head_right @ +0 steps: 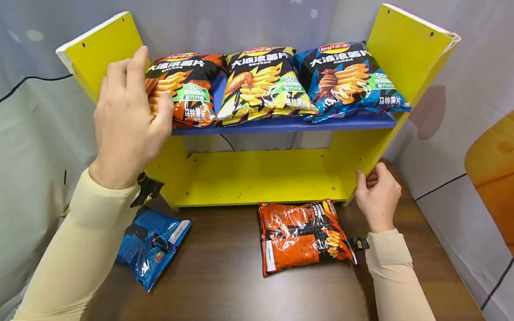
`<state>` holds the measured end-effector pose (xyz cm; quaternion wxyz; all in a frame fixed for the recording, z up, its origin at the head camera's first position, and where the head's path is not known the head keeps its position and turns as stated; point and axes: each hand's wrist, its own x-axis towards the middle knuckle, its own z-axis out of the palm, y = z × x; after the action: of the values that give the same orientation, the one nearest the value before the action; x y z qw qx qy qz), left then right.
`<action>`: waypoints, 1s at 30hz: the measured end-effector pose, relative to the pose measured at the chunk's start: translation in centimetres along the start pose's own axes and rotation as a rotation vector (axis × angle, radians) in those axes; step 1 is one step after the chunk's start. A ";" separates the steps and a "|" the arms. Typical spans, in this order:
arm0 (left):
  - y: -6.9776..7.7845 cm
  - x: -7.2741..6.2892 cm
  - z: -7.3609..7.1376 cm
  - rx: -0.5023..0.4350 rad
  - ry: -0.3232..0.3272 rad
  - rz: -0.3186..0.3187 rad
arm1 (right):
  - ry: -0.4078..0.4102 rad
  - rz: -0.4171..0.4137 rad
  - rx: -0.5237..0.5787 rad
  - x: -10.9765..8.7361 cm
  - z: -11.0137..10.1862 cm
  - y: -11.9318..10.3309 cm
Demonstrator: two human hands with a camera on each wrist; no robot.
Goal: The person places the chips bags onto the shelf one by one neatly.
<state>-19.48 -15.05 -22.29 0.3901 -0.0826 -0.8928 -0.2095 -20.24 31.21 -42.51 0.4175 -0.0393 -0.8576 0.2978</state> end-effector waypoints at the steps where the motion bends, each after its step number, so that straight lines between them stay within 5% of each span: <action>1: 0.2 -0.5 -0.2 -0.021 0.050 0.027 | 0.002 -0.003 0.000 0.0 0.0 0.0; 7: 1.8 -4.3 -0.2 -0.166 0.278 0.229 | -0.003 -0.002 0.004 0.1 0.1 -0.1; 12: 3.3 -8.4 2.0 -0.262 0.318 0.414 | -0.005 0.008 -0.004 0.0 0.0 0.0; 22: 7.8 -17.6 9.7 -0.117 -0.159 0.629 | -0.003 0.004 0.004 0.1 0.0 0.1; 26: 9.8 -21.0 12.4 -0.005 -0.330 0.642 | -0.007 0.006 0.008 0.1 0.0 0.0; 30: 11.3 -23.0 14.3 0.125 -0.532 0.607 | -0.008 0.004 0.011 0.0 0.0 -0.1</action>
<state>-9.71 1.71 -44.33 0.1940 -0.3696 -0.9087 -0.0016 -20.26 31.09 -42.44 0.4136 -0.0375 -0.8575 0.3036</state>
